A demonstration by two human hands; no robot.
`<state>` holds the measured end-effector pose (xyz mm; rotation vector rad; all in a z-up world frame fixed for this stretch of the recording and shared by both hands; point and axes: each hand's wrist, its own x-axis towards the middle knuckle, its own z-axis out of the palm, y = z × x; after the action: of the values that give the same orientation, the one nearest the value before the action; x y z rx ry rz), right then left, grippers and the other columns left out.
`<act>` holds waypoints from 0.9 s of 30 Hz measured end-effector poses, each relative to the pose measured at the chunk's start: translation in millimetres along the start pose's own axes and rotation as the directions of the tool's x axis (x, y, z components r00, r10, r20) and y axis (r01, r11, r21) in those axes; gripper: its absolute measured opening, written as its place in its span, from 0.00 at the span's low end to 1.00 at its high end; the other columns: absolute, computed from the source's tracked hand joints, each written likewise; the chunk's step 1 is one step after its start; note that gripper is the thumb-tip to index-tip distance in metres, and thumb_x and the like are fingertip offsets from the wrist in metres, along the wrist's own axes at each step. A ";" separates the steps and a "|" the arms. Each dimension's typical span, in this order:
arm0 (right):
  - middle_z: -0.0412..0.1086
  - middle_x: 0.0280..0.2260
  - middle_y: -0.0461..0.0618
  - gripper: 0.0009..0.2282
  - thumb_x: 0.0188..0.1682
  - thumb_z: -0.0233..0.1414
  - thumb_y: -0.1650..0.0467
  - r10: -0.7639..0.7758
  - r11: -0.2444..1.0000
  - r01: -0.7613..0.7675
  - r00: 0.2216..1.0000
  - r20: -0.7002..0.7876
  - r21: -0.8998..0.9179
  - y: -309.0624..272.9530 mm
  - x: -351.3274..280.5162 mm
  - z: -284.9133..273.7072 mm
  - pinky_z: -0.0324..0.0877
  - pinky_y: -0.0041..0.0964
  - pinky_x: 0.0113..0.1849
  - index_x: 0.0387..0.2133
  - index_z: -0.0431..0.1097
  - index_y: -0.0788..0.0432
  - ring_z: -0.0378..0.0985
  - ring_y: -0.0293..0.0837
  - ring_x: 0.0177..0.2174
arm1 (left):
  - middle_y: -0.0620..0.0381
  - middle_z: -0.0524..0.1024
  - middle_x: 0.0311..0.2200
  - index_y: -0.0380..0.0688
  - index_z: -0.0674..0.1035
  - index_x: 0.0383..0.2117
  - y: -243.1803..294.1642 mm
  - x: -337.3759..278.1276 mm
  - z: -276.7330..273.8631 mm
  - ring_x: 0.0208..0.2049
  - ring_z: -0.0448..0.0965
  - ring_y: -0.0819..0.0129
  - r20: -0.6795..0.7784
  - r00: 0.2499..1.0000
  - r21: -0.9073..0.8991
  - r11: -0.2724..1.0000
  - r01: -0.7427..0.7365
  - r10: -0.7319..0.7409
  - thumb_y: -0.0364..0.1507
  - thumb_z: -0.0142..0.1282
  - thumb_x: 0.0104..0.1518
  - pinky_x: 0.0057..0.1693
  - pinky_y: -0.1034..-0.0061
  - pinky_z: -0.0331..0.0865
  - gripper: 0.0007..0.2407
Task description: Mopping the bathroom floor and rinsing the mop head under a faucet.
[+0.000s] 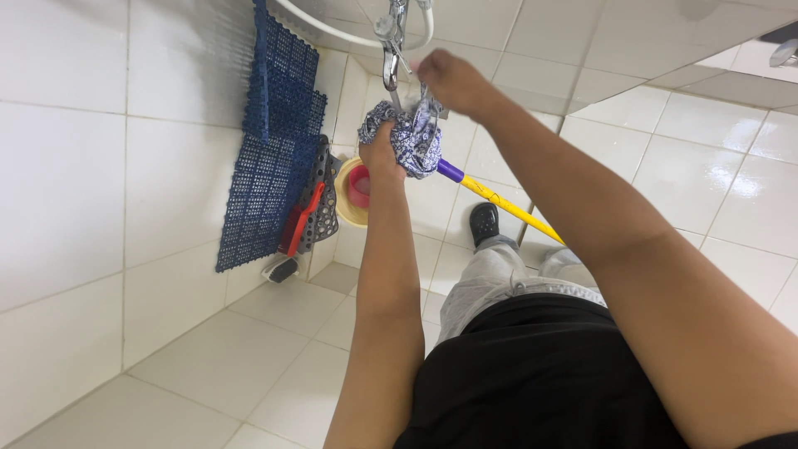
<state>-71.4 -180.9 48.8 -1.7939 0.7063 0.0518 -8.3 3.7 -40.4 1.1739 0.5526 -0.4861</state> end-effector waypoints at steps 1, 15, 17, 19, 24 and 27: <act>0.76 0.38 0.56 0.22 0.55 0.50 0.53 0.000 1.000 0.000 1.000 -0.001 -0.001 -21.9 -9.7 -11.8 0.72 0.44 0.43 0.45 0.71 0.60 0.79 0.49 0.40 | 0.41 0.80 0.41 0.28 0.74 0.49 -1.8 2.8 -0.4 0.36 0.84 0.54 0.001 1.000 -0.001 1.000 0.001 -0.001 0.20 0.65 0.43 0.41 0.63 0.82 0.24; 0.76 0.25 0.43 0.21 0.53 0.49 0.52 0.010 0.982 -0.035 0.991 0.135 0.185 -87.6 -16.5 11.9 0.73 0.35 0.27 0.30 0.73 0.59 0.80 0.39 0.25 | 0.43 0.78 0.44 0.28 0.72 0.52 -7.6 1.8 14.2 0.39 0.82 0.57 0.057 0.997 0.005 0.999 -0.047 0.047 0.22 0.68 0.43 0.44 0.64 0.80 0.27; 0.78 0.25 0.45 0.22 0.53 0.49 0.52 0.061 0.957 -0.099 0.988 0.144 0.273 -99.3 -19.9 16.4 0.72 0.36 0.25 0.29 0.72 0.60 0.80 0.40 0.25 | 0.43 0.79 0.44 0.28 0.72 0.52 -15.9 13.0 13.5 0.39 0.82 0.57 0.091 0.993 0.001 0.998 -0.070 0.070 0.22 0.68 0.43 0.44 0.64 0.79 0.26; 0.79 0.25 0.46 0.23 0.52 0.50 0.52 0.117 0.918 -0.170 0.979 0.166 0.358 -101.6 -22.1 17.1 0.71 0.36 0.24 0.28 0.71 0.62 0.80 0.41 0.24 | 0.43 0.79 0.43 0.28 0.73 0.52 -17.6 11.4 12.8 0.38 0.82 0.58 0.116 0.989 -0.002 0.996 -0.089 0.089 0.21 0.68 0.44 0.43 0.65 0.79 0.26; 0.79 0.35 0.45 0.23 0.55 0.50 0.51 -0.191 0.925 0.129 0.971 0.145 0.357 -67.2 -20.8 13.2 0.72 0.33 0.42 0.36 0.78 0.60 0.74 0.39 0.37 | 0.45 0.80 0.42 0.30 0.74 0.51 -0.9 -11.6 20.7 0.37 0.83 0.58 0.086 0.996 0.000 0.999 -0.039 0.039 0.22 0.66 0.45 0.42 0.65 0.80 0.23; 0.77 0.42 0.54 0.24 0.53 0.53 0.50 -0.157 0.846 0.096 0.985 0.073 0.525 -14.2 -19.5 20.9 0.70 0.36 0.50 0.41 0.77 0.60 0.76 0.41 0.45 | 0.45 0.80 0.41 0.30 0.75 0.49 0.0 -14.5 16.7 0.36 0.84 0.57 0.107 0.993 -0.051 0.998 -0.048 0.054 0.21 0.66 0.44 0.42 0.64 0.81 0.22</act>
<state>-73.9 -151.5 61.1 -1.2955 0.4594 -0.1175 -16.9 -11.1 -26.5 1.1060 0.4372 -0.4873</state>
